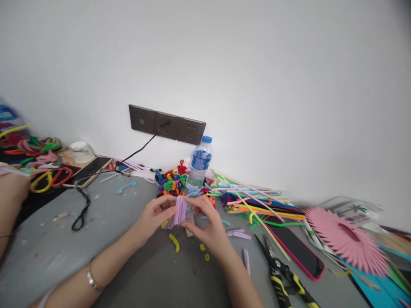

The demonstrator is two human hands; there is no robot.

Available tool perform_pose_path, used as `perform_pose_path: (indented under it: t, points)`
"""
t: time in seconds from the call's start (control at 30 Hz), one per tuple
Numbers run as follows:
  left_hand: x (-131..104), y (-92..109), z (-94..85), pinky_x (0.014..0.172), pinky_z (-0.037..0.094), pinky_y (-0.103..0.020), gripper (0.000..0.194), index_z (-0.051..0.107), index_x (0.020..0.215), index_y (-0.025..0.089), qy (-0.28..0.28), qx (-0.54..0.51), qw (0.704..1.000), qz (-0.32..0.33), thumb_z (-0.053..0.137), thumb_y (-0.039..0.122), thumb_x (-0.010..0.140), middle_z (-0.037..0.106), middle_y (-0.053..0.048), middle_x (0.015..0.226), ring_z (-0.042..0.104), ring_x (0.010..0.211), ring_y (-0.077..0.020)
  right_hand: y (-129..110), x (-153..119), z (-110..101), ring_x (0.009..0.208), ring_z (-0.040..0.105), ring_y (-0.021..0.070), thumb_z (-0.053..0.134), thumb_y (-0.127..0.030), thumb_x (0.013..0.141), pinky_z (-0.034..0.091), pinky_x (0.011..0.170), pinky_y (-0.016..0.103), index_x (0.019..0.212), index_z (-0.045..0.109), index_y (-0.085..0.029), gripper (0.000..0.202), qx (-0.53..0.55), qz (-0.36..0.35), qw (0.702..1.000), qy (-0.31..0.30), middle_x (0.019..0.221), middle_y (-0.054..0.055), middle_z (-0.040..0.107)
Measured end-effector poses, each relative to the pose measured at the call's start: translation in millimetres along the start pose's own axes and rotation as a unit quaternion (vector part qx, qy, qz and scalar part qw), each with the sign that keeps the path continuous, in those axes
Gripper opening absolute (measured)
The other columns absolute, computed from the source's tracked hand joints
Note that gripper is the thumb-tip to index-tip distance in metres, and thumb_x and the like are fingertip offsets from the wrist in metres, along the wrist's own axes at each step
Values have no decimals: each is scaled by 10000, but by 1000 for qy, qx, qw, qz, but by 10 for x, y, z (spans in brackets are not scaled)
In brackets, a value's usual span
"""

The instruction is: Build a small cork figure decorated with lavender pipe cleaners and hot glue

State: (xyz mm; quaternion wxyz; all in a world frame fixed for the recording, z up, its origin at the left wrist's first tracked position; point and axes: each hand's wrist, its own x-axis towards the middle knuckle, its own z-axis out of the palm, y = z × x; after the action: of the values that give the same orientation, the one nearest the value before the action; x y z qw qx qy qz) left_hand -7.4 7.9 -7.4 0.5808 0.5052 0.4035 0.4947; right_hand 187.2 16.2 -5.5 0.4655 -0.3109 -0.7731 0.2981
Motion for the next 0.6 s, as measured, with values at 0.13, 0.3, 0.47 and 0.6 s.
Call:
perform_pose_path:
  t: [0.13,0.3,0.47,0.6]
  points:
    - [-5,-15,-11,627,430,-225,343,722,987,156,0,6,1000,-3,732,437,792,620,-24,793,531,718,-147,-9,13,-3,816,534,188,762,-206,811,484,690,292,1277,609,-287,497,-6,-6,1000,1,937,33,571]
    - [-16,12,13,573,401,-210,330,719,974,164,6,-3,1000,-11,738,436,788,583,-2,730,496,659,-133,-5,9,-1,793,528,188,763,-216,812,482,690,296,1284,608,-281,500,-14,2,1000,-5,914,33,565]
    - [-18,0,17,602,419,-211,333,733,975,166,4,-22,1000,-12,759,430,774,632,-16,770,530,696,-137,6,-14,8,759,519,177,745,-225,830,474,690,292,1292,600,-277,487,-15,8,1000,-5,884,23,558]
    - [-18,-22,5,648,455,-235,392,738,1033,164,1,-33,999,-38,764,452,768,681,-44,847,576,743,-158,12,-16,17,739,510,166,737,-217,837,463,675,279,1302,586,-289,494,-7,0,1000,-3,872,12,546]
